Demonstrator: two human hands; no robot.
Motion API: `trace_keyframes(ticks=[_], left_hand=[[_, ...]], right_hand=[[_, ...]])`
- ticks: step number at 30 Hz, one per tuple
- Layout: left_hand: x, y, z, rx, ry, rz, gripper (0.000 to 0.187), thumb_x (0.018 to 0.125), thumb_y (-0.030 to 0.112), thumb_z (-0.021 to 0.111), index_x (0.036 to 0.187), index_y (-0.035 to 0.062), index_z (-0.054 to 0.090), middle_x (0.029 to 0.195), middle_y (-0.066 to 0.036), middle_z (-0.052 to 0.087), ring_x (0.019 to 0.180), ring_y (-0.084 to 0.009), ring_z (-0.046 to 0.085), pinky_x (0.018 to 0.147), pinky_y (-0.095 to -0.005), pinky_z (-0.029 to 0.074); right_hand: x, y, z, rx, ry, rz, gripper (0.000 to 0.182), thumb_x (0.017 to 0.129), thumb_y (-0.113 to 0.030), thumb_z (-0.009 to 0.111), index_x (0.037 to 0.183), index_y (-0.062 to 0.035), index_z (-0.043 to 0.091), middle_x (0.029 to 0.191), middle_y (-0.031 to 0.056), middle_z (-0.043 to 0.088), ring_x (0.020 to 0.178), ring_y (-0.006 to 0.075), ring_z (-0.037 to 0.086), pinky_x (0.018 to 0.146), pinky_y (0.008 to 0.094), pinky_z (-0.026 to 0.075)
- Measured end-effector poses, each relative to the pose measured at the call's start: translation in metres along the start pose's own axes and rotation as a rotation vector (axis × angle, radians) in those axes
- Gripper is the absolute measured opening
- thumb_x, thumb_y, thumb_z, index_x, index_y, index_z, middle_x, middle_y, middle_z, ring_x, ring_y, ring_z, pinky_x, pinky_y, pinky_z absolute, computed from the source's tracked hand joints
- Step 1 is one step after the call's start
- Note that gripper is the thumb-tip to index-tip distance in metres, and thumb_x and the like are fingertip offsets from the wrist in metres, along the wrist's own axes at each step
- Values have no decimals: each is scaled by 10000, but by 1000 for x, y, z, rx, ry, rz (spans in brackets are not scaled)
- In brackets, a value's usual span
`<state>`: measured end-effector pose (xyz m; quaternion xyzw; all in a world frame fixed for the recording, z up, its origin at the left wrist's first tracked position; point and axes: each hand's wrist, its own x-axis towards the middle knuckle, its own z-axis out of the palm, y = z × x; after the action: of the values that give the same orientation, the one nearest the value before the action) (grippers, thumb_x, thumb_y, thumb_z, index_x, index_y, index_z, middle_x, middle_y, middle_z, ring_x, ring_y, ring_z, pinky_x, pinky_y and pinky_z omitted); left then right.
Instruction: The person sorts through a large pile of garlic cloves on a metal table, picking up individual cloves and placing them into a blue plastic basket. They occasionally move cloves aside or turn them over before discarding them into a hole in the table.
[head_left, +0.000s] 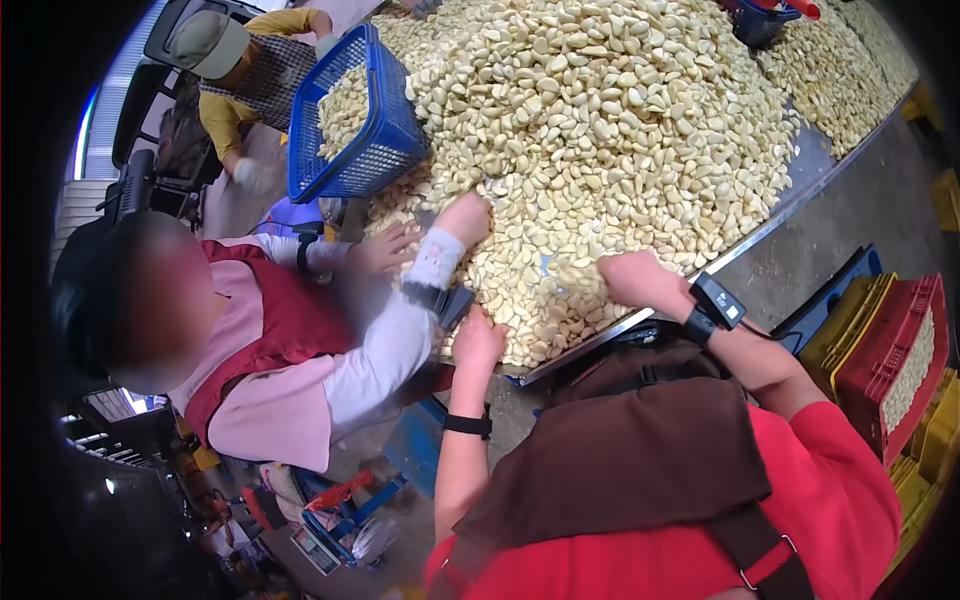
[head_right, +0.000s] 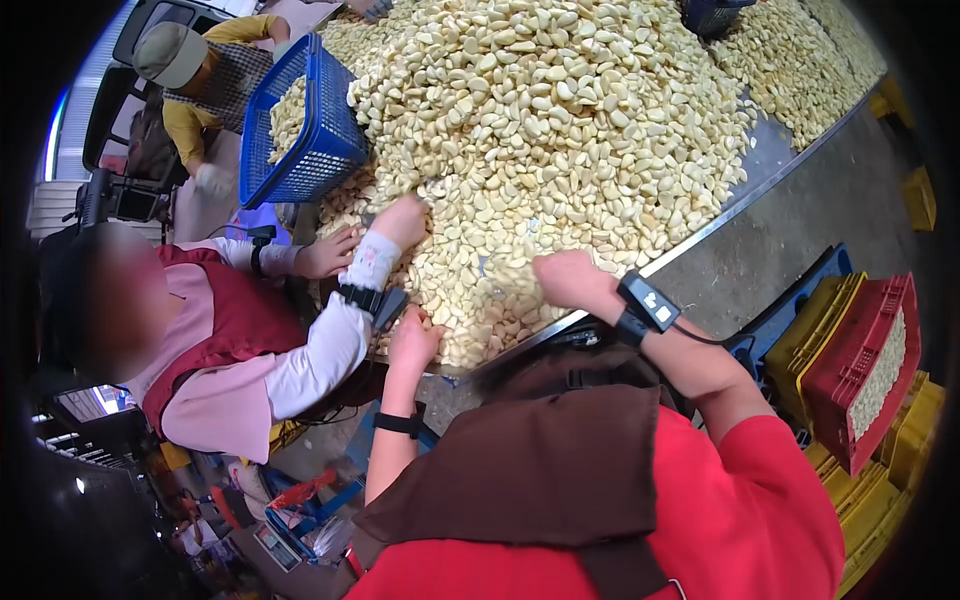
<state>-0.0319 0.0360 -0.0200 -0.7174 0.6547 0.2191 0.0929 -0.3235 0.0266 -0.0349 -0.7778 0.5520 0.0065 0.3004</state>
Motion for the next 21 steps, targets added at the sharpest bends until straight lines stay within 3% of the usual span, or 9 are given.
trace_keyframes(ticks=[2, 5, 6, 10, 12, 14, 17, 18, 21], left_hand=[[-6, -2, -8, -121, -42, -120, 325, 775, 211, 640, 1024, 28, 540, 959, -216, 641, 922, -364, 618, 786, -421, 480], [2, -28, 14, -342, 1, -53, 268, 794, 190, 626, 997, 36, 545, 931, -210, 643, 891, -344, 627, 755, -408, 482], [-5, -24, 17, -323, 97, -14, 204, 806, 173, 628, 948, 49, 549, 808, -171, 649, 754, -315, 639, 676, -379, 485], [-43, 56, -8, -374, 150, 114, 149, 827, 194, 588, 943, 116, 534, 688, -133, 624, 670, -361, 618, 605, -450, 472], [-44, 82, -1, -354, 223, 184, 141, 831, 199, 585, 937, 124, 532, 657, -121, 617, 644, -351, 617, 581, -449, 469], [-43, 99, 4, -446, 282, 268, 149, 840, 177, 626, 879, 72, 527, 619, -65, 614, 554, -189, 612, 511, -324, 454], [-44, 108, 13, -705, 236, 276, 152, 851, 146, 635, 899, 61, 519, 644, -59, 616, 558, -133, 602, 497, -283, 435], [-46, 113, 15, -911, 154, 309, 134, 868, 103, 624, 908, 42, 511, 653, -21, 579, 565, -65, 534, 495, -238, 394], [-45, 117, 18, -1020, 147, 463, 107, 895, 95, 595, 910, 36, 507, 663, 24, 523, 579, -31, 447, 504, -210, 353]], right_hand=[[9, -17, 6, 79, -21, -81, 154, 783, -123, 519, 881, -17, 571, 766, 167, 638, 756, 343, 633, 660, 415, 497], [8, -26, -6, 173, -7, -95, 218, 840, -235, 510, 850, -32, 588, 777, 170, 636, 762, 347, 625, 671, 423, 488], [8, -26, -8, 251, 31, -90, 288, 873, -311, 505, 829, -42, 596, 778, 169, 634, 760, 346, 619, 674, 424, 483], [15, -26, -6, 601, -85, -132, 466, 891, -484, 491, 832, -44, 632, 750, 140, 636, 714, 296, 605, 658, 385, 473], [18, -31, 6, 736, -72, -131, 450, 899, -458, 483, 830, -40, 636, 736, 129, 631, 700, 264, 599, 652, 370, 472], [15, -31, 2, 939, -25, -140, 388, 911, -365, 481, 810, -24, 635, 701, 103, 612, 664, 185, 567, 630, 325, 461], [1, -27, -7, 1002, -77, -56, 333, 902, -300, 498, 794, -11, 623, 669, 78, 594, 636, 155, 540, 599, 299, 443], [-9, -31, -18, 949, -5, -72, 294, 895, -253, 502, 765, -15, 617, 643, 40, 565, 615, 119, 508, 573, 279, 423], [-21, -26, -23, 1045, -59, 65, 287, 895, -218, 488, 716, -22, 595, 613, 19, 529, 585, 94, 480, 538, 258, 394]])
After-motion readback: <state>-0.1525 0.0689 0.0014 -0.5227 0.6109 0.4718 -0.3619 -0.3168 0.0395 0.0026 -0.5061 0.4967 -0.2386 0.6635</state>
